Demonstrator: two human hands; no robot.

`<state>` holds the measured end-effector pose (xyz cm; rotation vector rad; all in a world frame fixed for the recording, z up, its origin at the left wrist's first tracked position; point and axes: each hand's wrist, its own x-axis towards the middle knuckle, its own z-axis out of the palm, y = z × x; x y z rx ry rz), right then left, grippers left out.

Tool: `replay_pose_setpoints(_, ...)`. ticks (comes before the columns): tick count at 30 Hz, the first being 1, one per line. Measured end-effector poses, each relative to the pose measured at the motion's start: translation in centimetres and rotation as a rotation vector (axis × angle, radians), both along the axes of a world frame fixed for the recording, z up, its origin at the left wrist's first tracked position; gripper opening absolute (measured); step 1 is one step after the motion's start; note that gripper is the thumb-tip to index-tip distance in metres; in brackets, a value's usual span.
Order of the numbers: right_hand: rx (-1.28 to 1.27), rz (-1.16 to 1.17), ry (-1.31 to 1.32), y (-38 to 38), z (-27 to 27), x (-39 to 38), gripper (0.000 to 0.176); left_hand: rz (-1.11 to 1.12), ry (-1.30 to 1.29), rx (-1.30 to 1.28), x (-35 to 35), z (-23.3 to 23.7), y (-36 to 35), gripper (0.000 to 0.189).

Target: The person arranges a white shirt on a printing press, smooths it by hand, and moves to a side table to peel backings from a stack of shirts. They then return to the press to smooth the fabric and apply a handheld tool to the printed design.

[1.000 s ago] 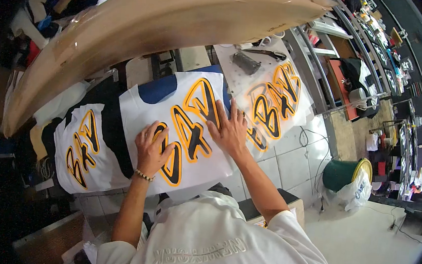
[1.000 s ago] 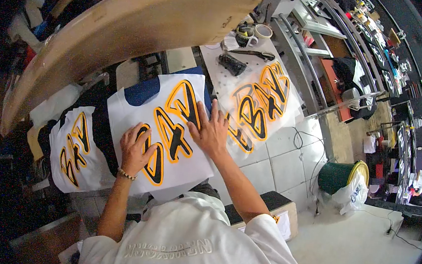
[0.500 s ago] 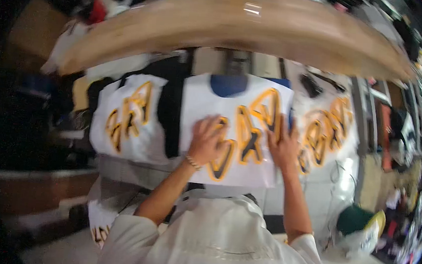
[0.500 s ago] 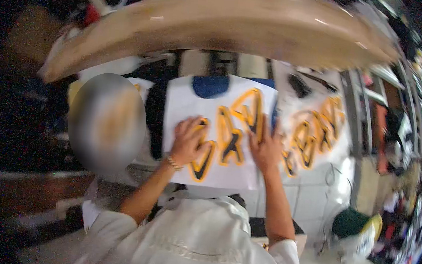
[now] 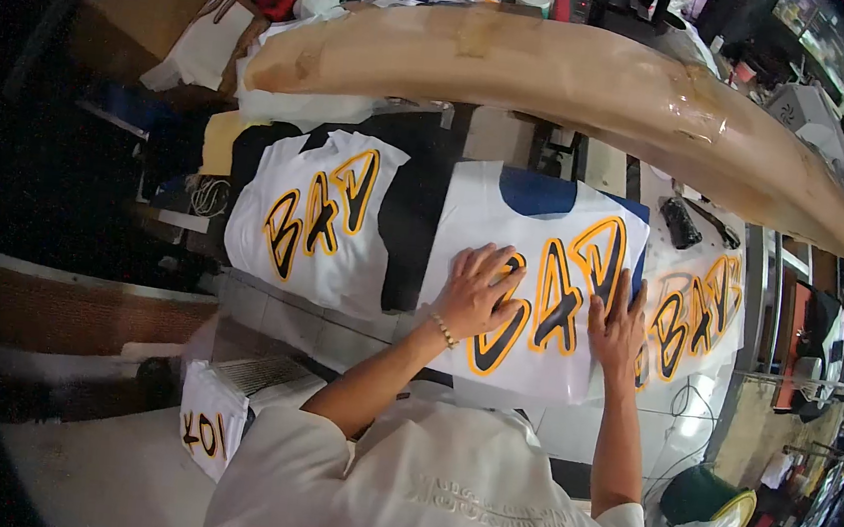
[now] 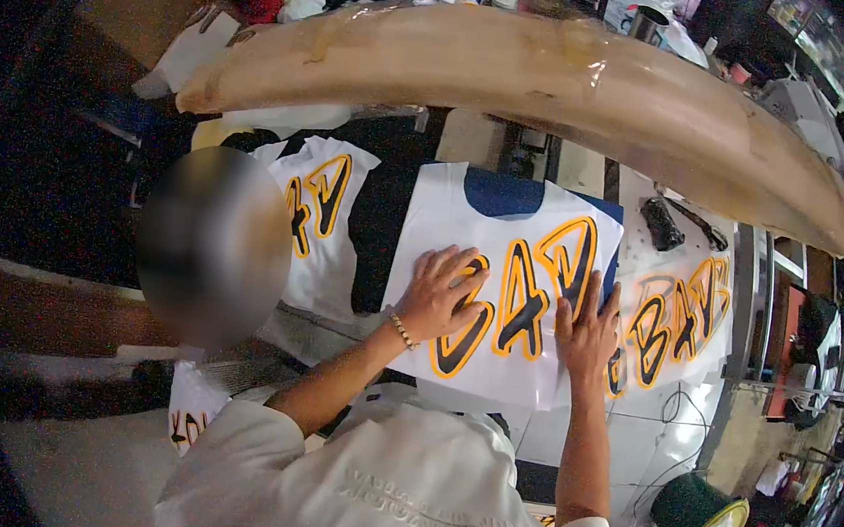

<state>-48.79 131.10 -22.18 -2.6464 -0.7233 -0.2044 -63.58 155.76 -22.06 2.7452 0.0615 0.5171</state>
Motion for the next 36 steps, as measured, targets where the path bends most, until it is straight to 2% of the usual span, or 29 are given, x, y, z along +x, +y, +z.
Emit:
replay_pose_setpoints(5, 0.026, -0.009, 0.041, -0.3, -1.1, 0.3, 0.069, -0.019, -0.017, -0.027, 0.1, 0.1, 0.1, 0.055)
replay_pose_setpoints(12, 0.105, -0.028, 0.074, -0.6, -0.3, 0.2, 0.076, -0.031, 0.03, 0.005, 0.4, 0.5, -0.1, 0.052)
replay_pose_setpoints(14, 0.053, -0.066, 0.088, -0.8, -0.1, 0.1, 0.077, -0.036, 0.06, 0.015, 0.5, 0.8, -0.2, 0.053)
replay_pose_setpoints(15, 0.079, -0.077, 0.051, -0.7, 0.2, 0.1, 0.075, -0.034, 0.092, 0.018, 0.5, 1.3, -0.3, 0.053)
replay_pose_setpoints(16, 0.072, -0.059, -0.184, -0.7, 0.1, 0.1, 0.065, -0.033, 0.101, 0.012, 0.6, 1.4, -0.4, 0.052)
replay_pose_setpoints(18, 0.035, -0.013, -0.189, -0.7, 0.6, -0.3, 0.054, -0.035, 0.107, -0.005, 0.8, 1.8, -0.5, 0.051)
replay_pose_setpoints(20, 0.038, 0.135, -0.158, -0.4, 0.8, -1.1, 0.042, -0.049, 0.11, -0.017, 0.8, 1.6, -0.7, 0.05)
replay_pose_setpoints(23, 0.109, 0.166, -0.151, 0.1, -1.1, -2.0, 0.04, -0.023, 0.077, 0.028, 0.8, 1.0, -0.7, 0.051)
replay_pose_setpoints(27, 0.178, 0.154, -0.132, 0.0, -1.3, -2.0, 0.042, -0.023, 0.083, 0.043, 0.8, 0.8, -0.7, 0.052)
replay_pose_setpoints(32, 0.073, 0.168, -0.023, 0.4, 1.6, -2.6, 0.049, -0.013, 0.117, 0.014, 1.0, 1.7, -0.7, 0.054)
replay_pose_setpoints(33, 0.042, 0.163, -0.018, 0.8, 1.8, -2.6, 0.056, -0.011, 0.118, -0.02, 1.3, 2.1, -0.7, 0.05)
replay_pose_setpoints(36, 0.0, 0.143, 0.015, 1.2, 2.5, -2.7, 0.061, 0.007, 0.201, -0.079, 2.2, 2.8, -0.4, 0.046)
